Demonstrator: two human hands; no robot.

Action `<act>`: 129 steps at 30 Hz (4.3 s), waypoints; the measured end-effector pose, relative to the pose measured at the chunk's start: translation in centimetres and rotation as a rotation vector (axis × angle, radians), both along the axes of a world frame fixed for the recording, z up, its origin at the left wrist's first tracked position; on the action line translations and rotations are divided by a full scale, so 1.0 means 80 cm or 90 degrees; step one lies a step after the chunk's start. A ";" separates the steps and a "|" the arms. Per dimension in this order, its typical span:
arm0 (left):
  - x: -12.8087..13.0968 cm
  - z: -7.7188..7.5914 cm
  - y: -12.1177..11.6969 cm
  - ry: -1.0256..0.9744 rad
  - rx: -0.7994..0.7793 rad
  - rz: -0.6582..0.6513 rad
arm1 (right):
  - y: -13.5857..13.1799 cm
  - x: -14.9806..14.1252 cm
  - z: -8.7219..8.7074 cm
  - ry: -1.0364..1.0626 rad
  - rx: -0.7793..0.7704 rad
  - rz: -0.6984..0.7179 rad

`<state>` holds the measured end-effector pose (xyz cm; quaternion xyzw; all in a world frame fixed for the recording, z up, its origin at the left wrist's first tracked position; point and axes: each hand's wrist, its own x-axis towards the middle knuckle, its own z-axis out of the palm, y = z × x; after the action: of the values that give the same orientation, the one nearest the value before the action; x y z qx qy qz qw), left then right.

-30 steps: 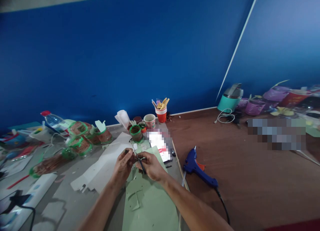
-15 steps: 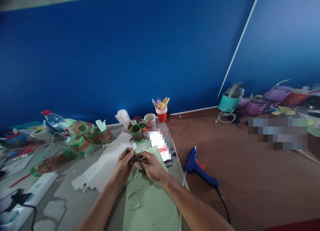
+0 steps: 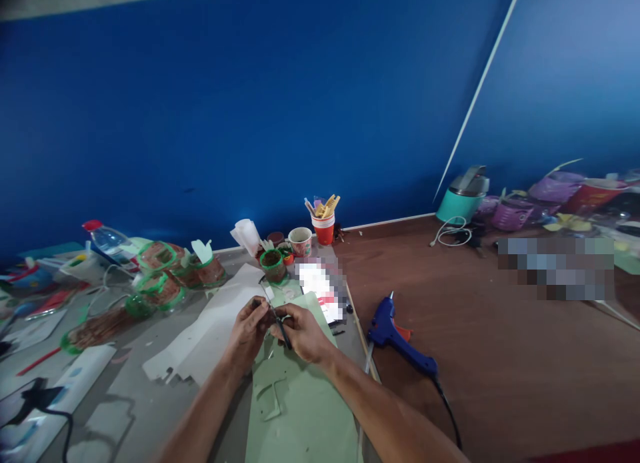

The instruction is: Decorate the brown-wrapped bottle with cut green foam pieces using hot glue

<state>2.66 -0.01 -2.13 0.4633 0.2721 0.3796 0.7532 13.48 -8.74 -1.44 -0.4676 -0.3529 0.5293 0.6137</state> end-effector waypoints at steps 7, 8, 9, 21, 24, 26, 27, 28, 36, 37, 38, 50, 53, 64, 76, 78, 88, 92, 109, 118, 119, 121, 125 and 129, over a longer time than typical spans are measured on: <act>-0.002 -0.002 0.008 0.000 -0.019 0.025 | 0.004 0.005 -0.009 0.045 0.012 -0.044; -0.002 -0.003 0.008 0.001 -0.022 0.019 | 0.004 0.006 -0.010 0.050 0.016 -0.054; -0.002 -0.003 0.007 0.001 -0.022 0.011 | 0.005 0.008 -0.011 0.053 0.020 -0.062; 0.000 -0.008 0.007 -0.034 -0.043 0.027 | 0.005 0.010 -0.012 0.052 0.026 -0.073; -0.001 -0.004 0.008 -0.034 -0.072 0.014 | 0.005 0.010 -0.012 0.049 0.022 -0.074; -0.002 -0.002 0.008 -0.031 -0.086 0.006 | 0.005 0.010 -0.012 0.050 0.021 -0.078; -0.002 -0.001 0.008 -0.028 -0.087 0.001 | 0.006 0.009 -0.011 0.050 0.022 -0.081; -0.001 -0.001 0.007 -0.024 -0.086 -0.004 | 0.006 0.009 -0.010 0.051 0.024 -0.088; 0.004 -0.004 0.004 0.016 -0.048 -0.029 | 0.008 0.012 -0.003 0.061 0.052 -0.163; 0.004 -0.004 0.003 0.018 -0.049 -0.031 | 0.008 0.012 -0.002 0.061 0.053 -0.163; 0.004 -0.003 0.003 0.019 -0.050 -0.032 | 0.008 0.012 -0.002 0.060 0.053 -0.162; 0.001 0.001 0.008 -0.028 -0.101 0.002 | 0.007 0.006 -0.011 0.020 0.034 -0.095; 0.000 0.000 0.010 -0.026 -0.114 0.008 | 0.002 0.003 -0.009 -0.020 0.036 -0.063; 0.001 -0.002 0.014 -0.015 -0.114 0.064 | 0.001 0.000 -0.013 -0.085 0.041 -0.053; 0.003 -0.012 0.009 0.021 -0.039 0.082 | 0.003 -0.002 -0.018 -0.089 0.043 -0.047; 0.003 -0.014 0.009 0.023 -0.032 0.085 | 0.003 -0.002 -0.017 -0.087 0.045 -0.045; 0.004 -0.006 0.013 -0.015 -0.082 0.101 | 0.003 -0.004 -0.014 -0.096 0.020 -0.044; 0.003 -0.005 0.015 -0.031 -0.108 0.098 | 0.003 -0.004 -0.016 -0.091 0.022 -0.039; 0.003 -0.016 0.014 0.024 0.001 0.084 | 0.007 -0.003 -0.016 -0.053 0.007 -0.055; 0.004 -0.023 0.009 0.072 0.026 0.024 | 0.013 0.001 -0.032 -0.128 0.027 -0.088; 0.004 -0.024 0.009 0.069 0.022 0.021 | 0.013 0.002 -0.032 -0.141 0.029 -0.093; 0.004 -0.025 0.009 0.063 0.013 0.008 | 0.013 0.003 -0.032 -0.169 0.036 -0.106; 0.004 -0.017 0.003 0.050 -0.015 -0.023 | 0.011 0.003 -0.029 -0.217 0.044 -0.135; 0.004 -0.004 -0.003 0.030 -0.059 -0.045 | 0.009 0.003 -0.025 -0.250 0.037 -0.153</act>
<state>3.00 -0.24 -2.41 0.4463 0.2906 0.3288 0.7799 13.73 -8.02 -3.46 -0.5827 -0.4225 0.3409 0.6048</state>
